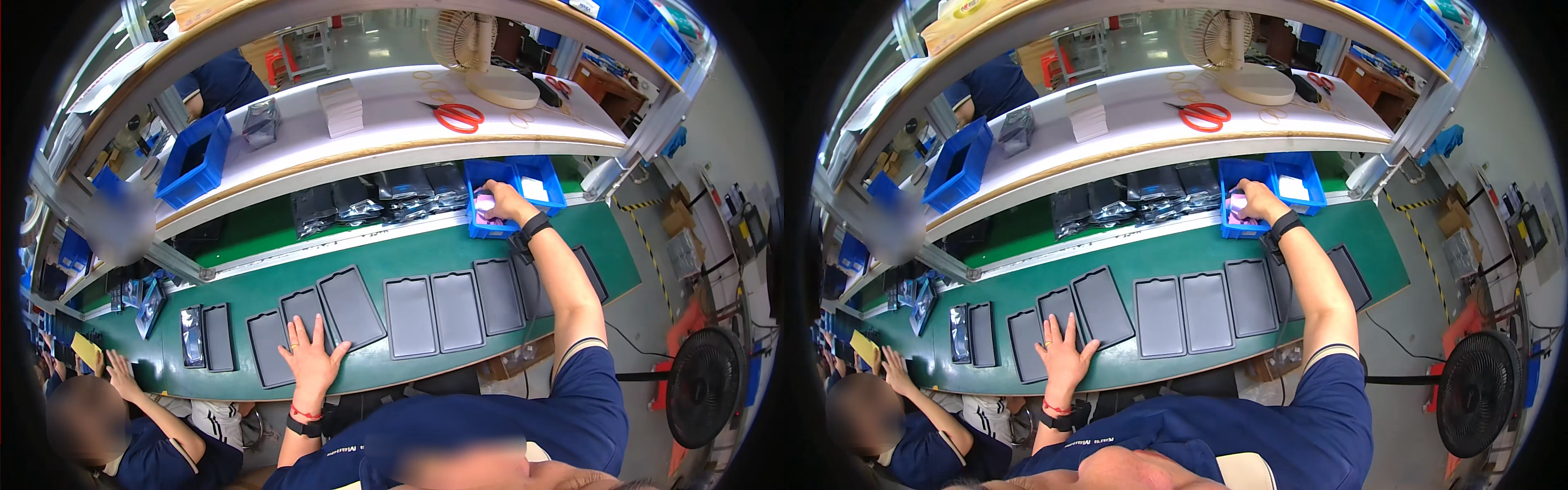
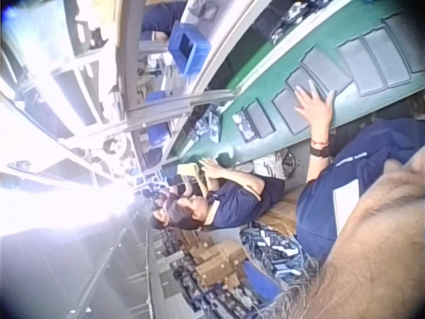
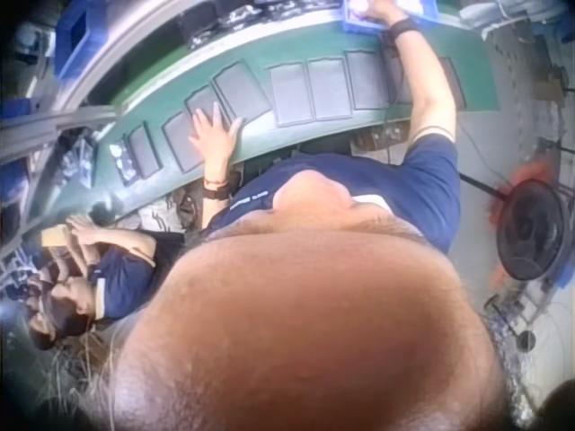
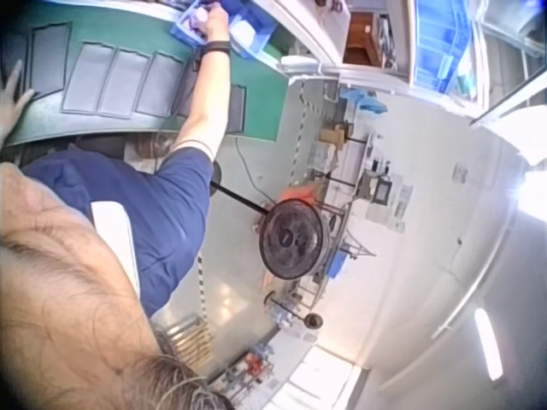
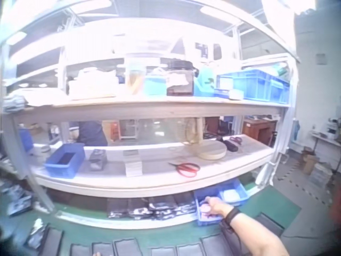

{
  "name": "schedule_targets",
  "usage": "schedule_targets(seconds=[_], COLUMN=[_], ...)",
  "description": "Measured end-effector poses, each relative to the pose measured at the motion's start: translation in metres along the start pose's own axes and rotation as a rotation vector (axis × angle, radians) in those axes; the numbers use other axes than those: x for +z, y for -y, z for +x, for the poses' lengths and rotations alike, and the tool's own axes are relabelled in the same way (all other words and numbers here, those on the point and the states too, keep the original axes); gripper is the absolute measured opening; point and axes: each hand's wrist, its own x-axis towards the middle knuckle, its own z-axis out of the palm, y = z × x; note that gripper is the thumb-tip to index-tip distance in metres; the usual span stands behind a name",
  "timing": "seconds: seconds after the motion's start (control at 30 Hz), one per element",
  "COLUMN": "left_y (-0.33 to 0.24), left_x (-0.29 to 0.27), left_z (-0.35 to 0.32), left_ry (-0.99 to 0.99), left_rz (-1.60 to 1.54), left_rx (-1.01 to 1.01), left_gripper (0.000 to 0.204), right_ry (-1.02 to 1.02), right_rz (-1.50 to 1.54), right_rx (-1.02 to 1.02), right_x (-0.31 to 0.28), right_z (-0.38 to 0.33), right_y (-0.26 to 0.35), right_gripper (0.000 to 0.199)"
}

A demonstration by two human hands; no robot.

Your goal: The person is assembling electronic components, specifically placing small parts and stickers into plastic housings on an assembly line.

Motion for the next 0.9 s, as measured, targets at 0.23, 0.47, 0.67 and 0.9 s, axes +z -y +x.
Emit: schedule_targets(seconds=[0.23, 0.47, 0.67, 0.9], left_y=[0.003, 0.006, 0.075, 0.144], left_x=[0.008, 0.01, -0.005, 0.0], left_z=[-0.006, -0.004, 0.009, 0.004], left_ry=[-0.077, -0.132, -0.42, -0.195], left_rz=[-0.035, -0.04, -0.289, -0.197], left_rx=[0.001, -0.027, -0.164, -0.471], left_gripper=[0.075, 0.074, 0.069, 0.082], right_ry=[0.156, 0.09, -0.119, -0.097], right_rz=[0.07, -0.18, -0.212, 0.427], right_rx=[-0.059, -0.113, -0.181, -0.122], right_x=[0.009, 0.008, 0.01, -0.001], right_z=[0.017, 0.03, 0.031, 0.019], right_y=[0.009, -0.006, -0.017, -0.04], right_gripper=[0.065, 0.062, 0.054, 0.029])
